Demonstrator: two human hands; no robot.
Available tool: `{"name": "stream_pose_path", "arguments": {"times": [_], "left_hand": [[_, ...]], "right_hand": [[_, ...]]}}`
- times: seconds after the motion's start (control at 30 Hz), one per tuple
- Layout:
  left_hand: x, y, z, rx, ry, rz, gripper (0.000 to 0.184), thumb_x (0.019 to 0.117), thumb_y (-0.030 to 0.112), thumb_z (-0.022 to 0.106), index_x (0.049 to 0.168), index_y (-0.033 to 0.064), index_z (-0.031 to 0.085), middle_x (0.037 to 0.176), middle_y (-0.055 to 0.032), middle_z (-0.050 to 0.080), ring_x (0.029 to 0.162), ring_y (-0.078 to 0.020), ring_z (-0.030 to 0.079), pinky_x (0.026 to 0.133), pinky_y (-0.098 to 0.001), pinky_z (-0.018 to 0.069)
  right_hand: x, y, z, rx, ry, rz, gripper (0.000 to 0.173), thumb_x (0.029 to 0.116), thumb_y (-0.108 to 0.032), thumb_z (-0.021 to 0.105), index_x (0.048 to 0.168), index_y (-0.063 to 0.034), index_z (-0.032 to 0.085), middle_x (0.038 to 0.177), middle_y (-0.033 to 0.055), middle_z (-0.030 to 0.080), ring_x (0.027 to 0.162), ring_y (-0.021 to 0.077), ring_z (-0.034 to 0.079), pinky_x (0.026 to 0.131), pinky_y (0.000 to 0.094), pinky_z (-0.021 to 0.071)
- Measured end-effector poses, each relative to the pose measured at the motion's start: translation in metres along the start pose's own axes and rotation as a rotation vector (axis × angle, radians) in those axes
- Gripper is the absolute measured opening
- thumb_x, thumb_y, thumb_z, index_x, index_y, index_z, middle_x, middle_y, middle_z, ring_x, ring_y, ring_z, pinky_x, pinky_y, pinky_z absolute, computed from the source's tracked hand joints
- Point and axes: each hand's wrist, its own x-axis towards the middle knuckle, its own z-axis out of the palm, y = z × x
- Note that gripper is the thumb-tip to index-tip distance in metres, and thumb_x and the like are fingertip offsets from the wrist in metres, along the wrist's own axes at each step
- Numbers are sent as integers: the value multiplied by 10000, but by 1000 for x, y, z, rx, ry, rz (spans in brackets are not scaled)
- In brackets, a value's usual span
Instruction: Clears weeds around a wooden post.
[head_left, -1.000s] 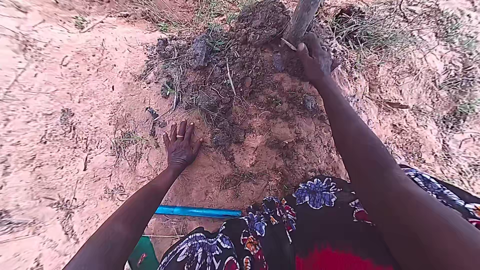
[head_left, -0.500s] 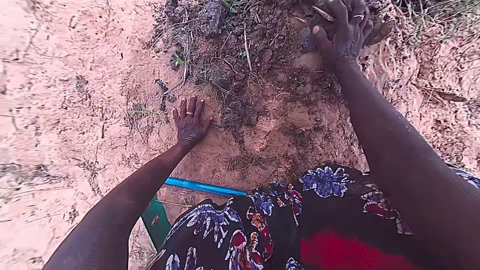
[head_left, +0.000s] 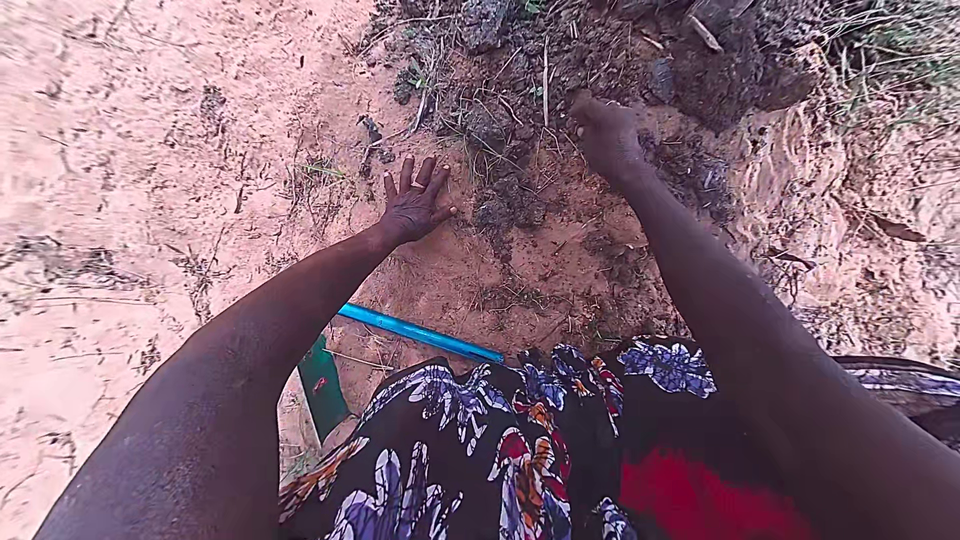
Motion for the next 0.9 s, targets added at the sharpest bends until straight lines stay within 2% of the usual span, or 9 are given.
{"name": "stream_pose_path", "arguments": {"times": [0.13,0.27,0.4,0.57,0.67,0.77,0.8,0.83,0.9], "left_hand": [[-2,0,-10,18,-74,7,836,1013,551,556,1670,261,128,1744,-36,-32,1574,-424,-108,1116,-818,0],[-5,2,-14,41,-100,6,856,1010,557,559,1672,255,107,1744,-34,-43,1575,-415,-117,1106,-830,0],[-6,4,-18,49,-130,-15,874,1008,554,566,1673,260,80,1741,-23,-70,1573,-415,-126,1103,-832,13],[-4,7,-20,81,-163,-35,901,1004,559,569,1672,267,40,1738,-33,-103,1569,-416,-145,1111,-825,13],[-5,9,-23,88,-183,-41,914,1000,552,584,1672,265,35,1736,-37,-112,1567,-421,-149,1107,-830,12],[-7,10,-25,101,-200,-44,914,1000,560,577,1672,264,33,1735,-26,-121,1567,-420,-153,1104,-835,19],[-7,10,-26,103,-205,-48,910,1003,562,571,1672,267,29,1735,-22,-127,1566,-418,-159,1104,-835,16],[-7,10,-27,103,-209,-49,910,1004,564,566,1672,269,23,1733,-21,-133,1565,-417,-165,1103,-836,13],[-7,11,-26,97,-203,-45,912,1002,564,571,1672,267,30,1735,-29,-121,1566,-420,-155,1101,-838,13]], "right_hand": [[7,6,20,11,-13,68,412,920,49,608,1306,-67,696,1340,260,594,1231,390,599,1050,505,494],[11,6,29,-103,-31,68,322,978,-119,674,1298,-101,707,1474,262,497,1355,397,518,1110,517,452],[18,1,36,-140,-8,160,252,1007,-193,636,1222,-114,741,1478,202,521,1306,366,569,1052,542,486],[24,-3,36,-189,14,286,308,1033,-254,603,1244,-49,692,1467,173,563,1297,369,591,1013,575,504],[21,-2,36,-155,53,314,380,1040,-264,594,1342,-38,640,1471,190,562,1286,379,602,1027,575,493],[18,-1,36,-94,115,344,465,1052,-249,575,1490,-96,543,1511,182,520,1267,369,614,1015,557,510],[17,-2,33,-42,179,358,417,1059,-251,558,1439,-83,588,1485,196,538,1269,366,610,1031,543,500],[17,-2,29,29,275,355,355,1058,-244,554,1323,-28,650,1417,228,579,1280,368,596,1063,520,476],[17,-1,12,168,430,332,299,1045,-202,580,1193,39,676,1309,249,618,1247,327,596,1086,428,451]]}}
